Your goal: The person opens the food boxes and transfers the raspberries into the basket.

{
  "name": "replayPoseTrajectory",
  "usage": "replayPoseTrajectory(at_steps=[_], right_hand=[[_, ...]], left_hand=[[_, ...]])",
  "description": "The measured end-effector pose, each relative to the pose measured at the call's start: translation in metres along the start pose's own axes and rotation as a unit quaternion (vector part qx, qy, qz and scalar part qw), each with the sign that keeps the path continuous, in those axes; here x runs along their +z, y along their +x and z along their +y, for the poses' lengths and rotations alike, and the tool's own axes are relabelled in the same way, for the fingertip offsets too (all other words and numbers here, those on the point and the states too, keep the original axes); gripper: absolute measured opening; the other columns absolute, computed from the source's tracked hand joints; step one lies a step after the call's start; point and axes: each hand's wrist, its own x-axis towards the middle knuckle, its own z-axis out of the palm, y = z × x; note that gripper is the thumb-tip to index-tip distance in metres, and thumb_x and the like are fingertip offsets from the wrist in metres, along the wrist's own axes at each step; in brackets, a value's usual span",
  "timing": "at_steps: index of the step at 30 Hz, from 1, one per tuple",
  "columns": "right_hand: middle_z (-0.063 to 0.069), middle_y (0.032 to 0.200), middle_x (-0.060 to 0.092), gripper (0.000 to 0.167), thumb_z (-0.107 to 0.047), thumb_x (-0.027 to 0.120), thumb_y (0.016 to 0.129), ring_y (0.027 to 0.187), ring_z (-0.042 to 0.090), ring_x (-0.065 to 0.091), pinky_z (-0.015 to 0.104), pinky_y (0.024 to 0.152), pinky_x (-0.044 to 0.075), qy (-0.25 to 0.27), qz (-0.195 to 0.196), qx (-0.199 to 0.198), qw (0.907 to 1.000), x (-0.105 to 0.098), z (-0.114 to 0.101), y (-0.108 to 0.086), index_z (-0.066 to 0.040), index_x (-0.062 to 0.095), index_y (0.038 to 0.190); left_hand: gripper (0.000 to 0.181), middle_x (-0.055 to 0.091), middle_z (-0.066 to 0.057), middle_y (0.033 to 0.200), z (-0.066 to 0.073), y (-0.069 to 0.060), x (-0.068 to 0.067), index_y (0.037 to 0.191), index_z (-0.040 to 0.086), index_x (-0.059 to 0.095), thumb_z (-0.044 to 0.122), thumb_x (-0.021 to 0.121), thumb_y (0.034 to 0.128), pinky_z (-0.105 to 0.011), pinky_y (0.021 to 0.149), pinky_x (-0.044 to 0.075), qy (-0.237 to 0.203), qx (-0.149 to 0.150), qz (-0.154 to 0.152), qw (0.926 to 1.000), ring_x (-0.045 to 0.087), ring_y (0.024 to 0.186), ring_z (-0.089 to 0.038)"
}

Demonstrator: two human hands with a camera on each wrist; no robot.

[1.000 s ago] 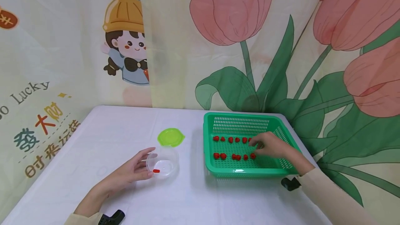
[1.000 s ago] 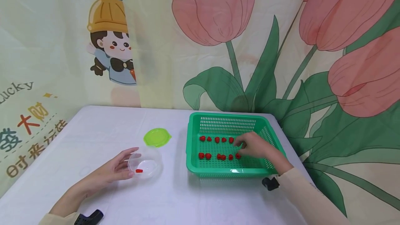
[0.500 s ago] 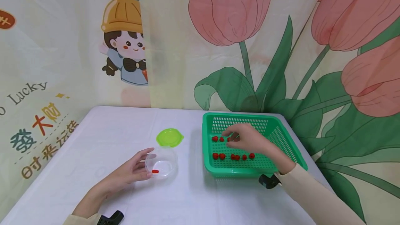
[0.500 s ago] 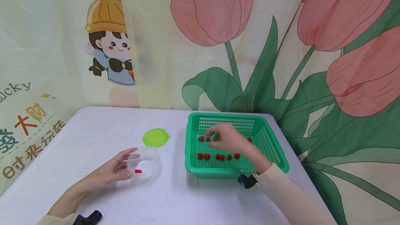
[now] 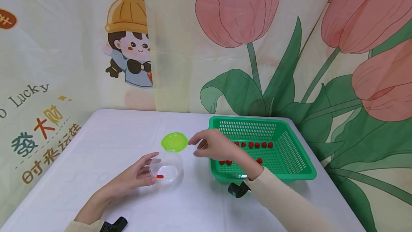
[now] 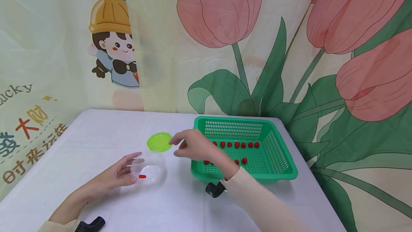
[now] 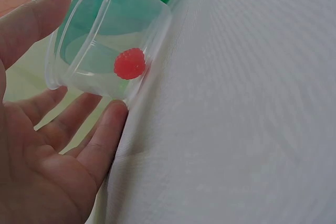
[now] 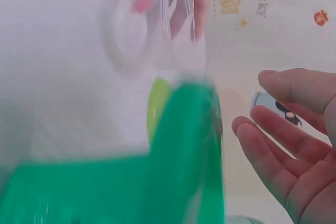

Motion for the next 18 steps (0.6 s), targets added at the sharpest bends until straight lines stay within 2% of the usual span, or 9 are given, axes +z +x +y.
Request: replayPoseTrajectory(at_steps=[6,14,18], right_hand=[[0.002,0.115,0.077,0.028,-0.007,0.080,0.095,0.091,0.008,0.074,0.017,0.081,0.058,0.024,-0.021,-0.002,0.9995,0.024,-0.008,0.018,-0.009,0.077,0.122],[-0.004,0.115,0.076,0.030,-0.007,0.081,0.095,0.088,0.000,0.071,0.014,0.080,0.056,0.028,-0.057,0.018,0.9979,0.050,-0.014,0.037,-0.011,0.077,0.124],[-0.001,0.118,0.077,0.032,-0.006,0.082,0.093,0.089,0.001,0.071,0.014,0.081,0.056,0.026,-0.078,0.020,0.9964,0.058,-0.016,0.045,-0.010,0.077,0.124]], left_hand=[[0.086,0.033,-0.018,0.168,-0.002,0.002,0.000,0.167,0.024,0.025,0.022,0.078,0.0985,-0.015,0.100,0.046,0.005,-0.007,-0.001,1.0000,0.048,0.147,-0.040],[0.087,0.033,-0.017,0.169,-0.004,0.001,-0.001,0.167,0.023,0.024,0.021,0.077,0.0991,-0.016,0.100,0.047,0.001,-0.002,-0.006,1.0000,0.046,0.148,-0.041],[0.087,0.031,-0.017,0.169,-0.004,0.002,-0.001,0.168,0.023,0.023,0.021,0.077,0.0995,-0.018,0.100,0.049,-0.004,-0.001,-0.010,0.9999,0.048,0.147,-0.040]])
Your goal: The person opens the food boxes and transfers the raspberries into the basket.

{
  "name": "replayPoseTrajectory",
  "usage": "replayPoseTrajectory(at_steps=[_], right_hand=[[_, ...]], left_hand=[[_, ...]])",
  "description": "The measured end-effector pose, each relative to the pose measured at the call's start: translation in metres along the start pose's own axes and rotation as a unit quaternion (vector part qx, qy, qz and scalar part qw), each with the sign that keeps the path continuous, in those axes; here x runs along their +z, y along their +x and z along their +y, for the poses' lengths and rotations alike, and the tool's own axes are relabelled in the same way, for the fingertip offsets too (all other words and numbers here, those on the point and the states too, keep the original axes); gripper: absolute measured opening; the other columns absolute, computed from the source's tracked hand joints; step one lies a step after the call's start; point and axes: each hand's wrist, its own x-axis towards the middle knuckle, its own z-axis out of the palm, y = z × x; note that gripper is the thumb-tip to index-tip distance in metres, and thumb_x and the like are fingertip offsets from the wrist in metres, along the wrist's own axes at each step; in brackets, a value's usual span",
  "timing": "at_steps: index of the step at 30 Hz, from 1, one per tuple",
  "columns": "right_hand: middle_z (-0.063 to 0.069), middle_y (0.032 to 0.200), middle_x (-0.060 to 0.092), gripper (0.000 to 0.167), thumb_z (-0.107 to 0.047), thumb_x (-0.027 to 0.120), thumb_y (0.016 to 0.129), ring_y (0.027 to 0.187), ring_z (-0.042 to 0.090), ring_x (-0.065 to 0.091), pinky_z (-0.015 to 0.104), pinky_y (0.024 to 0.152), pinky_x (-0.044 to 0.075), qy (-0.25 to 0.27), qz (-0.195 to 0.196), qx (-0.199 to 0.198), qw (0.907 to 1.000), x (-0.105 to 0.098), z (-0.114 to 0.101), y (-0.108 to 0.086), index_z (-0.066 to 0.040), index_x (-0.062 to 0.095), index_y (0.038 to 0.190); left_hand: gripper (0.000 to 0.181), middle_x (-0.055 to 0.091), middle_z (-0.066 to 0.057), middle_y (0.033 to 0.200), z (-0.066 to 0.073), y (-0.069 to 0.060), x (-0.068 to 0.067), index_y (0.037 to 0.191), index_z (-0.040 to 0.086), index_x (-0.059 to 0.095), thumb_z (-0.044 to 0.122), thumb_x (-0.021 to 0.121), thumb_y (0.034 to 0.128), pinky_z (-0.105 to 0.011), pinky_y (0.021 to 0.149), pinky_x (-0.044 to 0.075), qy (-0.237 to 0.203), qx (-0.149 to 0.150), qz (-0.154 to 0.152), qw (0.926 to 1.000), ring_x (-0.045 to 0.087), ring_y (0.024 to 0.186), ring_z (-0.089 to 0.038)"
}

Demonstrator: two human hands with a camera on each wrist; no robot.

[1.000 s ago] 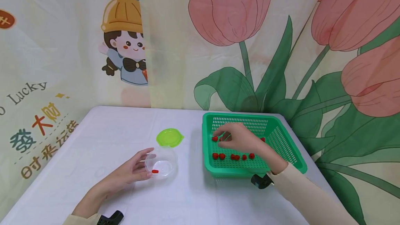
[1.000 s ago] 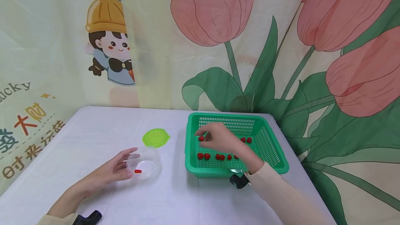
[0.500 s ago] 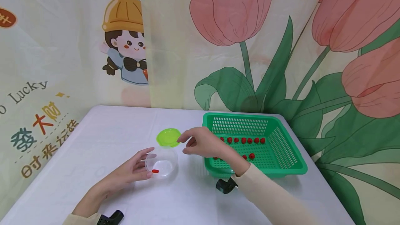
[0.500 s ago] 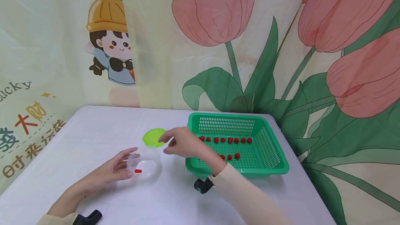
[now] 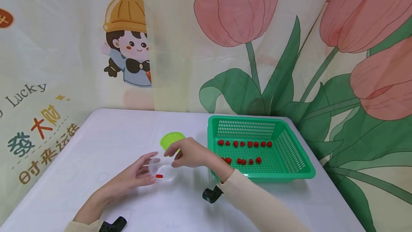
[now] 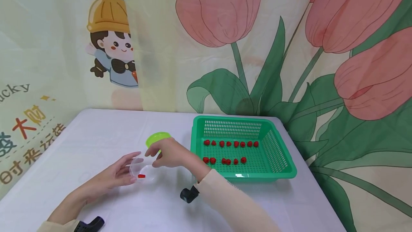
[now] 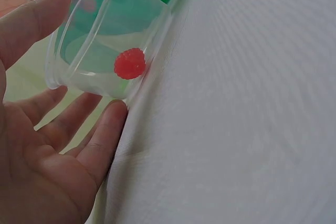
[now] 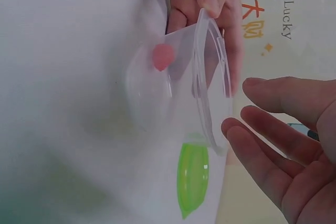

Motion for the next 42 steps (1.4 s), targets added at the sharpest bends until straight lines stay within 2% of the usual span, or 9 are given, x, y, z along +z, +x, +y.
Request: replayPoseTrajectory(at_steps=[4,9,19,29,42], right_hand=[[0.003,0.119,0.077,0.033,-0.003,0.081,0.093,0.090,0.003,0.070,0.014,0.080,0.055,-0.009,-0.021,0.002,0.9997,0.008,0.002,0.011,-0.008,0.077,0.125],[0.001,0.116,0.077,0.033,-0.001,0.080,0.093,0.091,0.006,0.069,0.014,0.078,0.055,-0.034,-0.043,0.008,0.9985,0.017,0.002,0.021,-0.011,0.078,0.125],[0.001,0.111,0.077,0.030,0.000,0.078,0.093,0.085,0.004,0.065,0.013,0.075,0.054,-0.070,-0.075,0.008,0.9947,0.030,-0.003,0.033,-0.013,0.080,0.121],[-0.001,0.106,0.077,0.026,-0.002,0.079,0.093,0.088,0.005,0.067,0.009,0.076,0.051,-0.110,-0.080,-0.031,0.9903,0.042,-0.001,0.038,-0.012,0.081,0.117],[-0.005,0.097,0.079,0.017,-0.009,0.083,0.093,0.081,0.000,0.065,0.008,0.077,0.050,-0.144,-0.073,-0.033,0.9863,0.050,-0.005,0.039,-0.014,0.083,0.110]], left_hand=[[0.088,0.031,-0.020,0.167,0.001,0.000,0.000,0.168,0.021,0.022,0.019,0.076,0.0996,-0.018,0.100,0.050,-0.007,0.005,-0.004,1.0000,0.050,0.145,-0.041],[0.089,0.031,-0.024,0.165,0.001,0.000,0.000,0.169,0.019,0.020,0.017,0.076,0.0995,-0.018,0.100,0.050,-0.012,0.015,-0.009,0.9998,0.049,0.145,-0.044],[0.088,0.032,-0.018,0.166,0.001,0.000,0.000,0.169,0.023,0.021,0.020,0.076,0.0996,-0.016,0.102,0.047,0.005,0.005,-0.006,1.0000,0.043,0.149,-0.042],[0.087,0.032,-0.019,0.166,0.001,0.001,0.000,0.169,0.023,0.021,0.019,0.075,0.1005,-0.016,0.101,0.048,0.003,0.007,-0.008,0.9999,0.044,0.148,-0.043],[0.088,0.031,-0.019,0.166,0.002,0.000,0.001,0.169,0.023,0.020,0.019,0.075,0.1004,-0.015,0.101,0.047,-0.003,0.002,-0.010,0.9999,0.044,0.149,-0.042]])
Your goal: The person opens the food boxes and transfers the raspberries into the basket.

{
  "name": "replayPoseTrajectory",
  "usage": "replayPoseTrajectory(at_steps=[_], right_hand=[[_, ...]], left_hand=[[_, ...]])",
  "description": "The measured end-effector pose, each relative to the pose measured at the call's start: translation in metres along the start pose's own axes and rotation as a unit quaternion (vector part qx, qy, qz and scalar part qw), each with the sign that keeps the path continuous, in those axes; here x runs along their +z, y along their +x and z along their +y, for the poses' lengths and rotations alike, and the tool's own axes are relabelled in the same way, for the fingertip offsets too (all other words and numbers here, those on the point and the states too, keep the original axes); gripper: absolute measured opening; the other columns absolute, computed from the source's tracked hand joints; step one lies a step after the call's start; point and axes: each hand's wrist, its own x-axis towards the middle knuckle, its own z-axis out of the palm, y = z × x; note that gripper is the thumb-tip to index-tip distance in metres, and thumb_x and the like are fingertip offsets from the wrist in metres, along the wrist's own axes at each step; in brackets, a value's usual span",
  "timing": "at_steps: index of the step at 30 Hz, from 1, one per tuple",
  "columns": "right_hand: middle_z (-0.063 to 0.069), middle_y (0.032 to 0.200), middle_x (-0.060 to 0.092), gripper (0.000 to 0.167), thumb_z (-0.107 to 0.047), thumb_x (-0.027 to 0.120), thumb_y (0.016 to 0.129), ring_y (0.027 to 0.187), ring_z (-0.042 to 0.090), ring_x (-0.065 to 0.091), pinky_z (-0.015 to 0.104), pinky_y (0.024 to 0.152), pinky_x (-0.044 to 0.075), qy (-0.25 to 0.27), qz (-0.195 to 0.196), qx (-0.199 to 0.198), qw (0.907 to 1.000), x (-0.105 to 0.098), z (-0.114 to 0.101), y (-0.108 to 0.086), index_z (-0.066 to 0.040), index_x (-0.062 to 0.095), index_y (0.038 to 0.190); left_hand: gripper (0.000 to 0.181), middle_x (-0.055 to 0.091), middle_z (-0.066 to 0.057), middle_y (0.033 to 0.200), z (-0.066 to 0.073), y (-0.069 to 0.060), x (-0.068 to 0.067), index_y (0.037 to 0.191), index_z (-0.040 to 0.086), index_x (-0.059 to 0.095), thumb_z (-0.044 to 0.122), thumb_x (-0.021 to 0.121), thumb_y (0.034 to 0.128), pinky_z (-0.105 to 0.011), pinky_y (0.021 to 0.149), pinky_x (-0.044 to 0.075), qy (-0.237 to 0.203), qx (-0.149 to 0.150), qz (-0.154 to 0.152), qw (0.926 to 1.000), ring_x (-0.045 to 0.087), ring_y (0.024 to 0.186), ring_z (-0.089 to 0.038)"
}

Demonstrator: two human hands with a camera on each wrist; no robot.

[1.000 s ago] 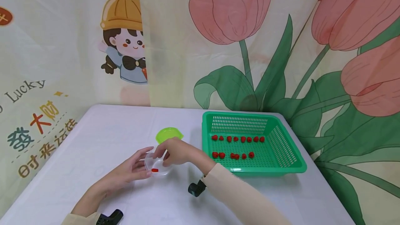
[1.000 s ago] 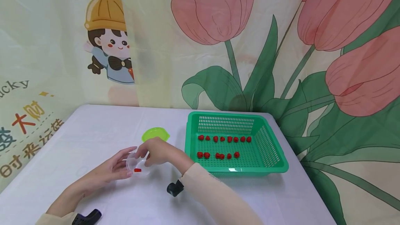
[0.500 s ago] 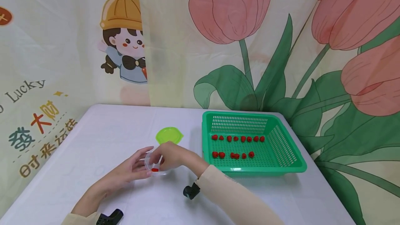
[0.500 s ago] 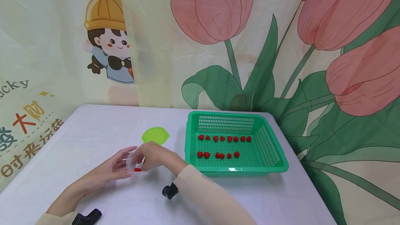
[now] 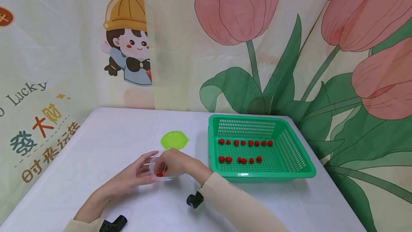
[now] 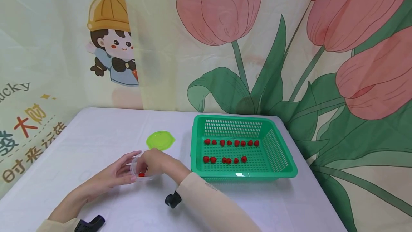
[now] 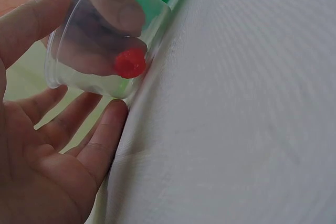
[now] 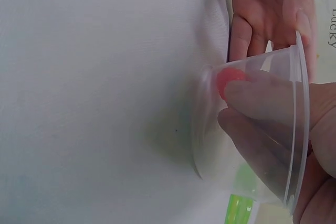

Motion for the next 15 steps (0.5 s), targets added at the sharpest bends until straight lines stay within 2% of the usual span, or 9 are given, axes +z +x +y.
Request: replayPoseTrajectory(at_steps=[4,15], right_hand=[[-0.005,0.095,0.078,0.014,-0.012,0.084,0.093,0.079,0.000,0.062,0.008,0.076,0.049,-0.008,0.007,0.002,0.9999,0.0029,-0.0006,0.0020,-0.013,0.083,0.107],[-0.008,0.085,0.073,0.009,-0.010,0.085,0.091,0.077,0.001,0.059,0.007,0.074,0.047,-0.010,0.019,0.010,0.9997,0.0100,0.0014,0.0071,-0.014,0.081,0.099]], left_hand=[[0.087,0.030,-0.020,0.165,-0.0004,-0.0001,-0.0005,0.169,0.023,0.020,0.019,0.075,0.1007,-0.015,0.101,0.048,0.001,0.001,-0.001,1.0000,0.043,0.149,-0.043],[0.089,0.033,-0.020,0.164,-0.0019,0.0013,-0.0002,0.169,0.022,0.021,0.020,0.076,0.0998,-0.017,0.102,0.048,0.002,0.008,0.000,1.0000,0.046,0.147,-0.042]])
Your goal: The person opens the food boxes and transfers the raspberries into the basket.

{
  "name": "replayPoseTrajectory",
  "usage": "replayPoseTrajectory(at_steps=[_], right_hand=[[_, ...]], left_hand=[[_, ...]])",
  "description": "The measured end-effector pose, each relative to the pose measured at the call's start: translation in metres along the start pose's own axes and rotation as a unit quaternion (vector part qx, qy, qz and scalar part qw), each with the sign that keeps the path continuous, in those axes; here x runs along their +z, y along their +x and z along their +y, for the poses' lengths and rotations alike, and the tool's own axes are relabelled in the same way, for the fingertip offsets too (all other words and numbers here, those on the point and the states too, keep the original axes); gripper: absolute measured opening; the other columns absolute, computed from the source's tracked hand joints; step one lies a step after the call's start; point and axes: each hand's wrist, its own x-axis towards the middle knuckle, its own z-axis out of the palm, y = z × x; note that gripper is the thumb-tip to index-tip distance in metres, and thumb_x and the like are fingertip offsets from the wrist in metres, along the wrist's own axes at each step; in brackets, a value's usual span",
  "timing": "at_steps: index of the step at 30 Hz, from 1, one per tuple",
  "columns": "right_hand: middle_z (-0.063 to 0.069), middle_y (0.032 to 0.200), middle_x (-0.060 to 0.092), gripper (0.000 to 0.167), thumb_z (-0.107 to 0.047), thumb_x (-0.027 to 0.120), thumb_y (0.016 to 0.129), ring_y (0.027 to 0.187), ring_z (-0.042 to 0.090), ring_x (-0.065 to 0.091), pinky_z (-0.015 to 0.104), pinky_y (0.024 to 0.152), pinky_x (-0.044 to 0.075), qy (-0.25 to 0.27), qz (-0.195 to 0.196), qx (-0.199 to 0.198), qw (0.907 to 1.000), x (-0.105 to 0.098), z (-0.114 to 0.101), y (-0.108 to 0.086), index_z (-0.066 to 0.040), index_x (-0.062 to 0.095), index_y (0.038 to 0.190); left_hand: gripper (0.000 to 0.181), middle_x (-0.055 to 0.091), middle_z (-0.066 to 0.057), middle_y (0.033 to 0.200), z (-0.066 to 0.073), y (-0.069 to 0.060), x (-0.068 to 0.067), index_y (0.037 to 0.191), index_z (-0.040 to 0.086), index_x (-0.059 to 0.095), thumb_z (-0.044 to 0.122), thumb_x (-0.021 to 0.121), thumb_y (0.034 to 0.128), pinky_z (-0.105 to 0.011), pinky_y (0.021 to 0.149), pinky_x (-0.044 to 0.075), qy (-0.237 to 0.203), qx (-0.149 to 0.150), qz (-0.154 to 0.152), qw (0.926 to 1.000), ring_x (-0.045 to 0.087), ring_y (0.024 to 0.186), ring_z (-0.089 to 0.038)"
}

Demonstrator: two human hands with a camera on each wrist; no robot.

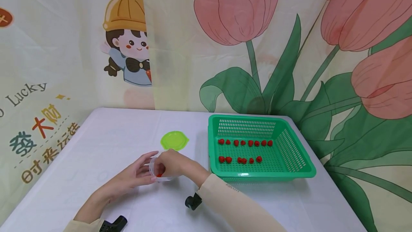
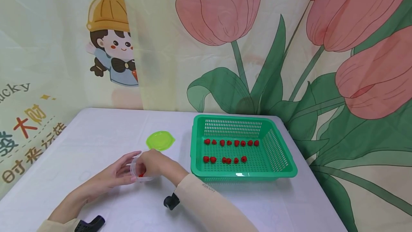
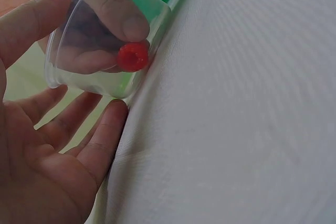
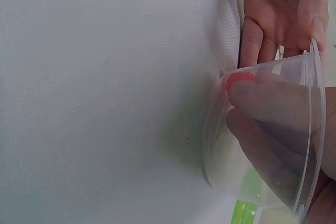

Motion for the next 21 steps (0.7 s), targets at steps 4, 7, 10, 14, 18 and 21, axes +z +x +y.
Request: replayPoseTrajectory(at_steps=[4,7,10,14,18,21], right_hand=[[-0.009,0.086,0.073,0.009,-0.011,0.085,0.092,0.077,0.001,0.059,0.008,0.074,0.047,-0.005,-0.001,0.004,1.0000,0.000,0.000,-0.001,-0.015,0.081,0.099],[-0.010,0.087,0.073,0.010,-0.012,0.085,0.092,0.077,0.000,0.059,0.007,0.074,0.047,-0.014,0.000,0.007,0.9999,-0.001,-0.001,-0.003,-0.016,0.081,0.100],[-0.010,0.087,0.073,0.011,-0.010,0.084,0.092,0.077,-0.001,0.060,0.007,0.074,0.048,-0.018,0.005,0.008,0.9998,-0.005,-0.002,-0.007,-0.016,0.081,0.101],[-0.010,0.085,0.072,0.012,-0.009,0.084,0.092,0.076,-0.001,0.060,0.008,0.072,0.048,-0.011,0.013,0.005,0.9998,-0.013,-0.003,-0.014,-0.014,0.081,0.103],[-0.011,0.083,0.070,0.012,-0.009,0.084,0.092,0.076,0.000,0.060,0.008,0.072,0.048,0.000,0.018,0.007,0.9998,-0.021,-0.004,-0.020,-0.012,0.081,0.103],[-0.010,0.084,0.071,0.012,-0.008,0.084,0.092,0.077,0.000,0.061,0.008,0.073,0.049,0.011,0.023,0.008,0.9996,-0.026,-0.004,-0.025,-0.011,0.081,0.104]], left_hand=[[0.088,0.032,-0.020,0.164,0.000,0.001,0.000,0.169,0.023,0.021,0.020,0.076,0.0997,-0.017,0.102,0.048,0.000,0.001,-0.001,1.0000,0.045,0.147,-0.042],[0.088,0.033,-0.020,0.163,0.000,0.001,0.001,0.168,0.023,0.021,0.020,0.076,0.0994,-0.017,0.101,0.049,0.002,-0.001,0.000,1.0000,0.046,0.147,-0.042],[0.088,0.033,-0.019,0.163,0.000,0.002,0.001,0.168,0.023,0.022,0.021,0.077,0.0993,-0.017,0.101,0.049,0.004,-0.006,0.002,1.0000,0.046,0.147,-0.041],[0.088,0.033,-0.019,0.165,0.003,0.001,0.000,0.168,0.024,0.021,0.020,0.076,0.0997,-0.017,0.099,0.049,0.007,-0.009,0.004,0.9999,0.045,0.147,-0.042],[0.087,0.033,-0.020,0.165,0.004,0.000,0.000,0.168,0.023,0.021,0.020,0.076,0.1000,-0.016,0.099,0.048,0.009,-0.006,0.006,0.9999,0.044,0.148,-0.044],[0.087,0.033,-0.020,0.164,0.003,0.000,-0.001,0.168,0.023,0.022,0.021,0.076,0.0999,-0.019,0.101,0.048,0.016,-0.007,0.009,0.9998,0.045,0.148,-0.044]])
